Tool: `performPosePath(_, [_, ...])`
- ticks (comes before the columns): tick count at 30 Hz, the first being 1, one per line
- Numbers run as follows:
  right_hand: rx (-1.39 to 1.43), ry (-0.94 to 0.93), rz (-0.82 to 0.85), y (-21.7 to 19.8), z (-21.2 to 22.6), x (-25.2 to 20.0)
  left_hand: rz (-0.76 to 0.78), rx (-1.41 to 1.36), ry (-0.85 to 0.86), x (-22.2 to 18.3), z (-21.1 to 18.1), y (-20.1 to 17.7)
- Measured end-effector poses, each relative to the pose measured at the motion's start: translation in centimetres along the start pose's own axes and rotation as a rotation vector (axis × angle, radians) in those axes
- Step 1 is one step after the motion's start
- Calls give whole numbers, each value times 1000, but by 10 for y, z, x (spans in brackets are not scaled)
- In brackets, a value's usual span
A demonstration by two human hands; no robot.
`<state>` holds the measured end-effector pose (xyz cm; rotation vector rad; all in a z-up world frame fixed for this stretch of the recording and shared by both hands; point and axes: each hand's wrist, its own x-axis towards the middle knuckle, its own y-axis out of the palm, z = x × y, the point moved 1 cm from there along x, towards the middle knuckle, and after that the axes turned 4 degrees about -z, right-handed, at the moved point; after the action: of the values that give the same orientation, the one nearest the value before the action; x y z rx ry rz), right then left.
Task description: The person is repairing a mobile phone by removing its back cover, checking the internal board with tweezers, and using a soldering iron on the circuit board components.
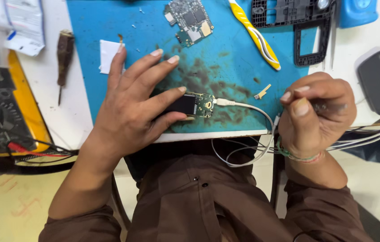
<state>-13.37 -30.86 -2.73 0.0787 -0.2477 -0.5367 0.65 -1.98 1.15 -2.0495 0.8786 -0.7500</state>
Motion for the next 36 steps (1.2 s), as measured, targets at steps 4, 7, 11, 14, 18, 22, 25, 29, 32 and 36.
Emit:
performPosePath(4, [34,78,-76,7,3,2,-71,-13,54,-10,3,-1])
performPosePath(7, [22,74,-90,9,2,4,-129,25,51,-17,6,-5])
performPosePath(11, [62,-3,-34,5,-7,3,-199,170,-22,-21,11,-15])
performPosePath(14, [62,-95,-43,1,-17,4,-233,269,-43,-18,18,-20])
performPosePath(18, [-3,-162,-92,1,-20,4,-226,312,-49,-14,23,-20])
performPosePath(22, [-120,-56,-51,2,-14,-2,-234,310,-33,-13,21,-18])
performPosePath(25, [-113,-52,-38,5,-13,0,-258,364,-29,-13,19,-20])
performPosePath(29, [14,-15,-43,9,-12,4,-274,294,-86,-15,22,-31])
performPosePath(32, [0,1,-42,8,-12,3,-225,123,-269,-14,36,-39])
performPosePath(36, [-2,-26,-20,11,-10,5,-491,682,-245,-14,58,-54])
